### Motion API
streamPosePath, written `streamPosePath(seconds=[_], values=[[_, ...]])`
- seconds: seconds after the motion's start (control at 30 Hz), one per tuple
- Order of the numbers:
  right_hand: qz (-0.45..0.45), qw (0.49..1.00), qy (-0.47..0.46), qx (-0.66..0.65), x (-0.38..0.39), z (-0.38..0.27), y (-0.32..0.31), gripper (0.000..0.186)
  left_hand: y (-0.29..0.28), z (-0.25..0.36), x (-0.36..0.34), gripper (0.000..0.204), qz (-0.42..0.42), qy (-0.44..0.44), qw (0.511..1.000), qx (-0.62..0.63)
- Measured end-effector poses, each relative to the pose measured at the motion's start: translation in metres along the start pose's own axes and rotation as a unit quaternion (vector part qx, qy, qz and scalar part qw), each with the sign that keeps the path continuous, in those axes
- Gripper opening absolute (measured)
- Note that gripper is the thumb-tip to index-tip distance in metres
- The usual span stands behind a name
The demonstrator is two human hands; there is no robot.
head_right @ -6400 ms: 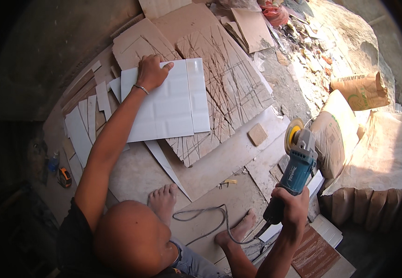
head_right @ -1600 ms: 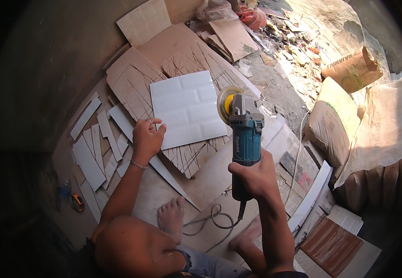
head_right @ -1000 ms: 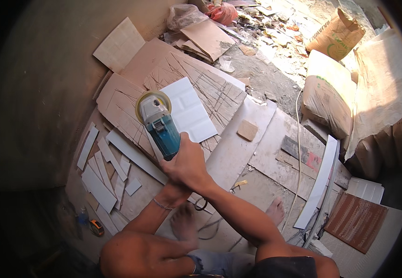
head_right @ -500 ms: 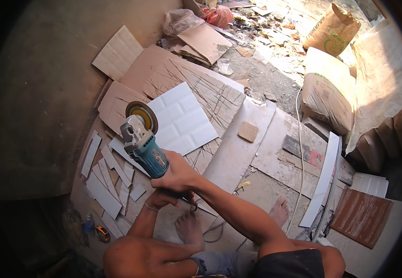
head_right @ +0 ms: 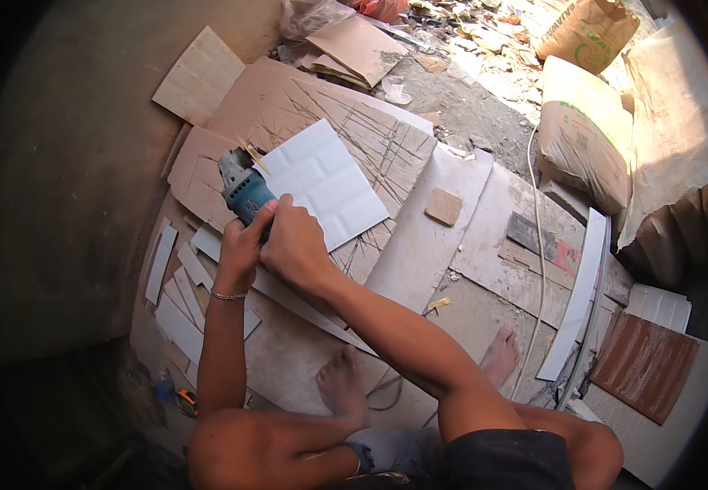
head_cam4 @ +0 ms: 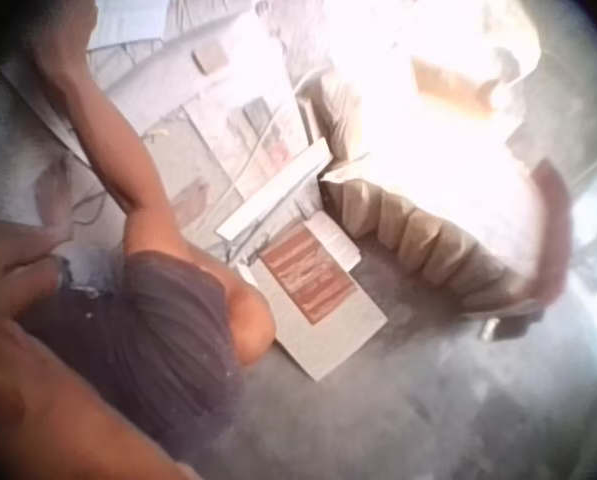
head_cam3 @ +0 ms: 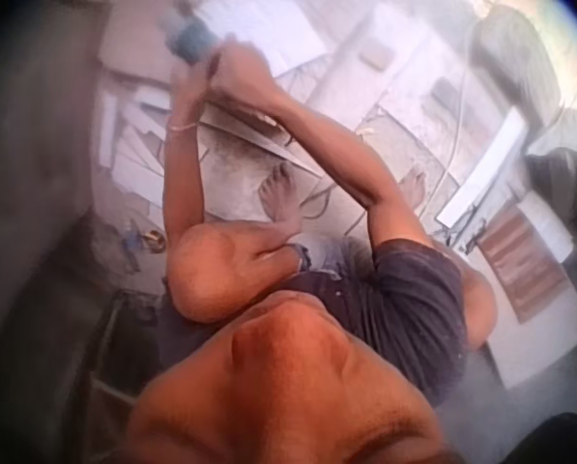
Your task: The person uses an angle grinder to cut a white rectangular tile into smaller pieces while sitting on the floor. After cutting, the person stands up, gathers the cut pieces, and walks through a construction site to hand them to a coworker.
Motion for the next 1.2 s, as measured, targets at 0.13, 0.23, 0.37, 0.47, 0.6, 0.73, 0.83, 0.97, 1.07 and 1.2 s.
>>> streamPosePath(seconds=[0.13, 0.23, 0.37, 0.47, 0.6, 0.73, 0.83, 0.97, 1.07, 1.2], values=[[-0.002, 0.999, 0.0, 0.035, -0.025, 0.008, 0.006, 0.045, -0.007, 0.003, -0.03, 0.049, -0.003, 0.005, 1.0, 0.0], [-0.035, 0.998, 0.019, 0.044, -0.036, 0.015, 0.01, 0.053, -0.012, -0.003, -0.048, 0.049, -0.008, 0.014, 1.0, -0.005], [-0.01, 0.997, 0.067, 0.024, -0.043, 0.018, 0.011, 0.059, -0.011, -0.01, -0.065, 0.048, -0.034, 0.012, 0.999, 0.008], [-0.006, 0.996, 0.083, 0.015, -0.048, 0.018, 0.011, 0.059, -0.014, -0.01, -0.076, 0.049, -0.03, 0.003, 0.999, -0.033], [-0.018, 0.996, 0.082, 0.03, -0.059, 0.022, 0.009, 0.055, -0.012, -0.006, -0.085, 0.05, -0.012, -0.008, 0.999, -0.041], [-0.016, 0.998, 0.059, 0.031, -0.067, 0.029, 0.011, 0.05, -0.008, -0.001, -0.084, 0.048, 0.048, -0.016, 0.998, -0.038], [-0.006, 0.998, 0.057, 0.029, -0.07, 0.032, 0.013, 0.047, -0.006, 0.002, -0.085, 0.046, 0.068, -0.022, 0.997, -0.017], [-0.023, 0.996, 0.08, 0.02, -0.078, 0.034, 0.014, 0.045, -0.009, 0.002, -0.094, 0.046, 0.076, -0.033, 0.996, -0.018], [-0.029, 0.995, 0.092, 0.03, -0.082, 0.034, 0.014, 0.047, -0.008, 0.002, -0.099, 0.054, 0.062, -0.029, 0.998, -0.01], [-0.015, 0.993, 0.116, 0.024, -0.082, 0.035, 0.014, 0.05, -0.008, 0.002, -0.098, 0.047, 0.061, -0.034, 0.998, -0.006]])
Point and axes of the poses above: each hand's wrist, its own x-axis away from the middle knuckle, its own y-axis out of the palm, z = x × y, the point moved 6 cm from there along -x, towards the middle knuckle, and after that the axes turned 15 degrees about -x, right-handed, at the moved point
